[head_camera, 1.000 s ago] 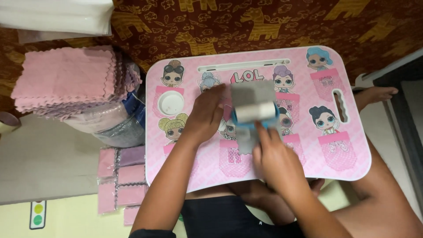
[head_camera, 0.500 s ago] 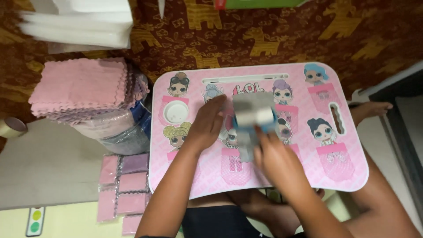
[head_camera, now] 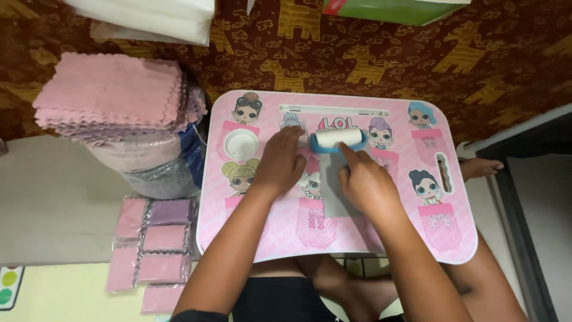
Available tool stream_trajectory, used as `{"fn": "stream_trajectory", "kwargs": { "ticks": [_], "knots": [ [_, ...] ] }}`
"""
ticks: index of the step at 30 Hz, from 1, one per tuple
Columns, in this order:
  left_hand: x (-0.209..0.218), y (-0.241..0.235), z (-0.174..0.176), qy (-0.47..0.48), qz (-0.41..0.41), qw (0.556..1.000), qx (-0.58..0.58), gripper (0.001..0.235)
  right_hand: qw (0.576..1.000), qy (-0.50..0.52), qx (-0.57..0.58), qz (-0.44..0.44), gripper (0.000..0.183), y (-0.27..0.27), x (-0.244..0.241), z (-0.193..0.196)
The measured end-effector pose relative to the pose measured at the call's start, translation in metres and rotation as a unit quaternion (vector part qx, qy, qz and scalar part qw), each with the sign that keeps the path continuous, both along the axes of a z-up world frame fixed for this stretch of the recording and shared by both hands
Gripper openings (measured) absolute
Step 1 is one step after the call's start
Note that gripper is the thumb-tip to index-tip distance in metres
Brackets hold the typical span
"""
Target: The person sits on the floor and uses a lint roller to roll over small square cloths placed on a pink tray. After rolling, the person folds the cloth and places it into a clear plastic bag, then sets the packaged cloth aside.
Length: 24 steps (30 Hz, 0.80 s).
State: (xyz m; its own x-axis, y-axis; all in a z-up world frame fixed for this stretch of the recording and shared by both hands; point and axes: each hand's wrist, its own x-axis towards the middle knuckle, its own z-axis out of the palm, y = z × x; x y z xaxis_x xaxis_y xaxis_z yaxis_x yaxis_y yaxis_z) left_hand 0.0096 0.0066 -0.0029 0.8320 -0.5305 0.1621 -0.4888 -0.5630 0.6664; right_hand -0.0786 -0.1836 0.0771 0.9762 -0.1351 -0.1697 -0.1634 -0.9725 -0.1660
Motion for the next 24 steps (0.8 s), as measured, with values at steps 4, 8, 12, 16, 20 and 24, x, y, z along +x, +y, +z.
{"fn": "stream_trajectory", "kwargs": {
  "ticks": [4,8,12,16,20,24],
  "knots": [
    [0.003,-0.001,-0.008,-0.025,-0.004,1.000,0.009,0.054,0.999,0.031,-0.006,0.016,0.054,0.006,-0.025,0.025],
    [0.002,-0.002,-0.010,-0.037,-0.013,0.999,0.037,0.053,0.998,0.059,-0.013,0.007,0.054,0.004,-0.020,0.025],
    [0.001,0.000,-0.005,-0.031,-0.019,0.999,0.026,0.051,1.000,0.021,-0.015,0.001,0.053,0.000,0.010,0.012],
    [0.003,0.001,-0.006,-0.018,-0.020,1.000,0.011,0.051,0.997,0.081,0.013,-0.006,0.053,0.008,-0.010,0.043],
    [-0.001,0.000,-0.003,-0.017,-0.021,0.999,0.021,0.049,0.999,0.032,0.024,0.007,0.054,0.002,0.009,0.022],
    [0.000,0.002,-0.002,-0.019,-0.025,0.999,0.007,0.048,0.999,0.024,0.038,0.016,0.054,0.001,-0.002,0.013]
  ]
}}
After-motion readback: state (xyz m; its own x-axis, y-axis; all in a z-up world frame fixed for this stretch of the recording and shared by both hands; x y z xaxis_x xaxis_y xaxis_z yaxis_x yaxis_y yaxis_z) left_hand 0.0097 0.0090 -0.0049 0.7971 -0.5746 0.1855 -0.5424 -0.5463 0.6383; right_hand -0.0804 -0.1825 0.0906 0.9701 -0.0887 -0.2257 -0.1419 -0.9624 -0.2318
